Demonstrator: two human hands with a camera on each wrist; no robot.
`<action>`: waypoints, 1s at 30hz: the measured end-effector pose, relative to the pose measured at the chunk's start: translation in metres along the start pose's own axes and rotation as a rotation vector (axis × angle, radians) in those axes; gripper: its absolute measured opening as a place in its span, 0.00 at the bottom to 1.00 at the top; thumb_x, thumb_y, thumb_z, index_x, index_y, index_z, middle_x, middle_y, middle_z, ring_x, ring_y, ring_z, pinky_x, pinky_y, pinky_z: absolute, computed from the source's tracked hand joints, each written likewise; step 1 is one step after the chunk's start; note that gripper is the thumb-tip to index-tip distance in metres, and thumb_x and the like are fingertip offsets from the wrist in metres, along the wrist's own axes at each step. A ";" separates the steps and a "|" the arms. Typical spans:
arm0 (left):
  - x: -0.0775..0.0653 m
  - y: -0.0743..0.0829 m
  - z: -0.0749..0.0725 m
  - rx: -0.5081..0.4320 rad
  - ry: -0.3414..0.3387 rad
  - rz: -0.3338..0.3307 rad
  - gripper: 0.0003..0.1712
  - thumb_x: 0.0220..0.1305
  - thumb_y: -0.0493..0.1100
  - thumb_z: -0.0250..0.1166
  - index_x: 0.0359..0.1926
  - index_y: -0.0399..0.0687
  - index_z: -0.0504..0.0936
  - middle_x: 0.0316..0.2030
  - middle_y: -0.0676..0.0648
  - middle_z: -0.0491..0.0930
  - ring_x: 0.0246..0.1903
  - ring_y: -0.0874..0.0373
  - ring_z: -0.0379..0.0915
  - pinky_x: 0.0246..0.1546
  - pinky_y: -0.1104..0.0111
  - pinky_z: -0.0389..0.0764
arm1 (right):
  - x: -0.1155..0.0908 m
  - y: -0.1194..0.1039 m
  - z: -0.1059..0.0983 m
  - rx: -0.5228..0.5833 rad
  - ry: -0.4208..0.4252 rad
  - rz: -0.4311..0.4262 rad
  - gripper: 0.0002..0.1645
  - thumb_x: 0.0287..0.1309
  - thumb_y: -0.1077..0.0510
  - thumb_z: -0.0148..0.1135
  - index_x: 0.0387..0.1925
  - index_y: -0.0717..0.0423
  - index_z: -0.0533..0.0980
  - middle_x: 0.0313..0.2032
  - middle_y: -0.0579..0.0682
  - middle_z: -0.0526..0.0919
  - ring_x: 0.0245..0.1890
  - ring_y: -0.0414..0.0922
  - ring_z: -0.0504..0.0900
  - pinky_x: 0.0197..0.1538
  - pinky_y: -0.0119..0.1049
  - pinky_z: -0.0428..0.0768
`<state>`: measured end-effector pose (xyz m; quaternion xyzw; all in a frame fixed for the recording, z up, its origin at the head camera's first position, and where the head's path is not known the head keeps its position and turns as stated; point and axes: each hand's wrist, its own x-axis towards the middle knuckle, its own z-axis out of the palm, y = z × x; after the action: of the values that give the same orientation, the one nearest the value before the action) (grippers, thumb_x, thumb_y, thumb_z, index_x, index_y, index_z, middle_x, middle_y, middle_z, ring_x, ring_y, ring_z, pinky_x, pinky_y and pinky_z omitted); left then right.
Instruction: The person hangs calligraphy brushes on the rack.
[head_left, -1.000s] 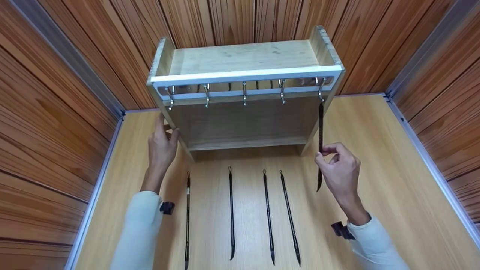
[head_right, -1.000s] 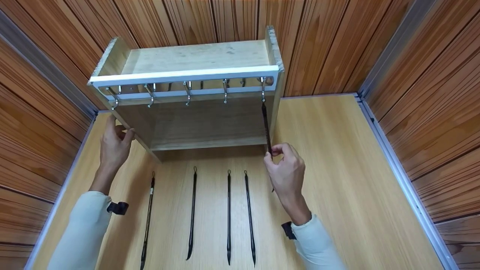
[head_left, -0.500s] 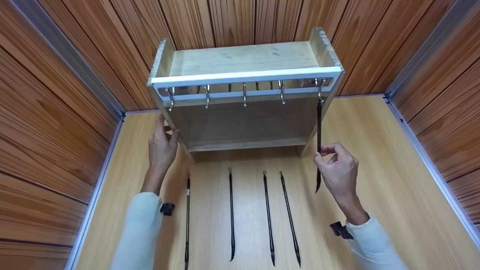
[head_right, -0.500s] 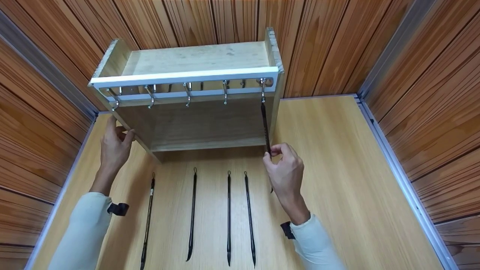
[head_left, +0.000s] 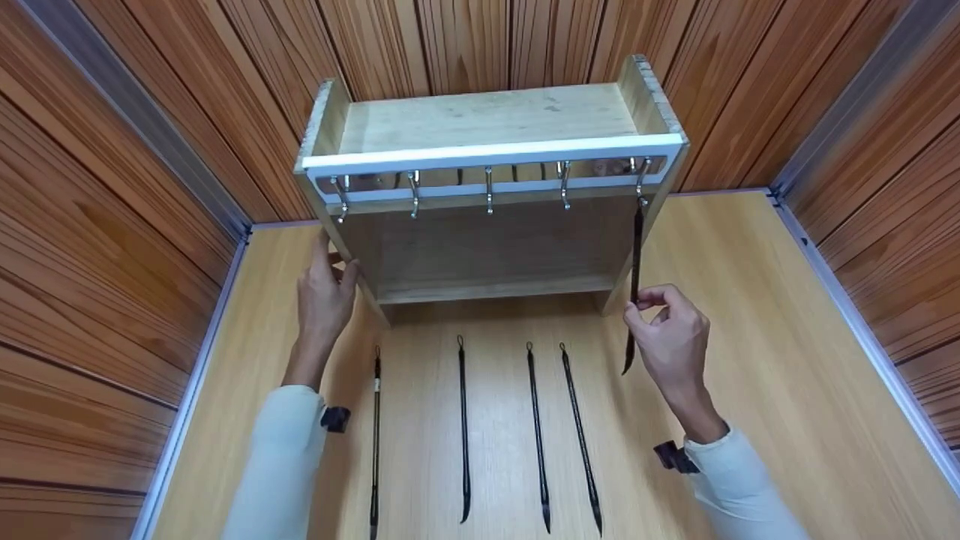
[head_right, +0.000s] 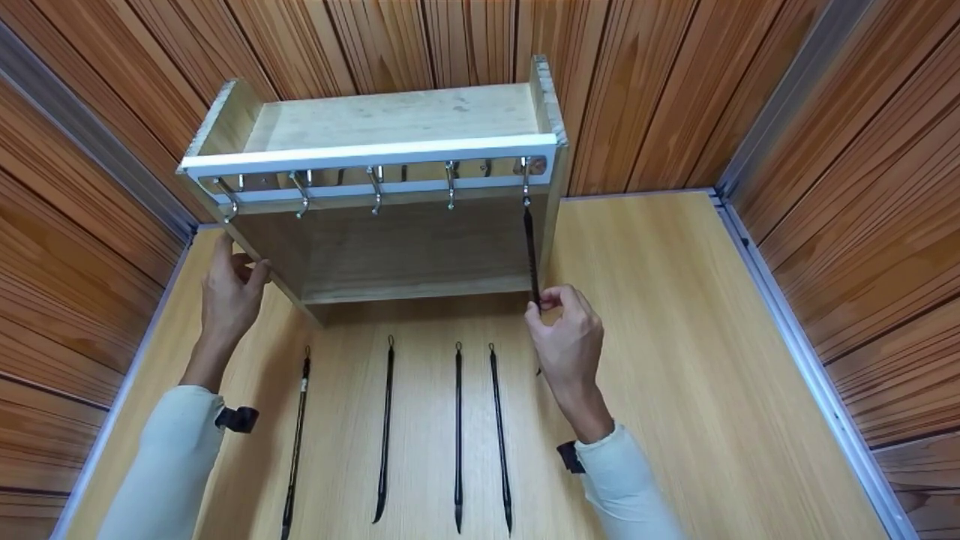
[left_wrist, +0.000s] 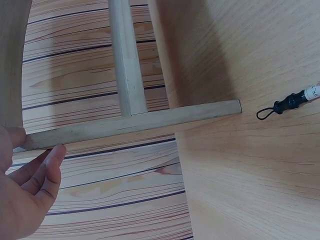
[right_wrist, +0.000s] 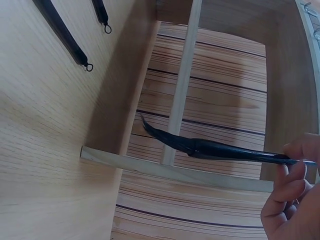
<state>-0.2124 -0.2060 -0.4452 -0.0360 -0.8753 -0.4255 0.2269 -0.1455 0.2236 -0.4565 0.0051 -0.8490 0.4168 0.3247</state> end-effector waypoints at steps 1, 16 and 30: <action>0.000 0.000 0.000 -0.001 0.004 0.008 0.35 0.72 0.34 0.58 0.76 0.42 0.57 0.52 0.34 0.80 0.36 0.45 0.82 0.31 0.57 0.79 | 0.000 0.001 0.001 -0.003 0.001 0.002 0.07 0.50 0.70 0.71 0.33 0.64 0.82 0.28 0.51 0.85 0.16 0.34 0.67 0.23 0.26 0.62; 0.000 0.000 0.000 0.008 0.005 0.008 0.36 0.72 0.34 0.59 0.76 0.43 0.57 0.51 0.34 0.81 0.35 0.47 0.81 0.30 0.59 0.79 | 0.004 0.010 0.010 0.043 -0.020 0.028 0.07 0.55 0.68 0.71 0.36 0.64 0.81 0.31 0.53 0.85 0.18 0.41 0.70 0.22 0.23 0.64; -0.001 0.000 0.001 0.010 0.004 -0.006 0.35 0.73 0.35 0.58 0.76 0.41 0.57 0.50 0.34 0.81 0.39 0.45 0.81 0.36 0.56 0.81 | 0.007 0.015 0.014 0.051 -0.014 0.038 0.07 0.53 0.68 0.71 0.34 0.64 0.81 0.31 0.52 0.86 0.17 0.44 0.72 0.21 0.23 0.65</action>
<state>-0.2118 -0.2049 -0.4459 -0.0316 -0.8772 -0.4217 0.2275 -0.1632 0.2249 -0.4694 0.0003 -0.8402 0.4446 0.3104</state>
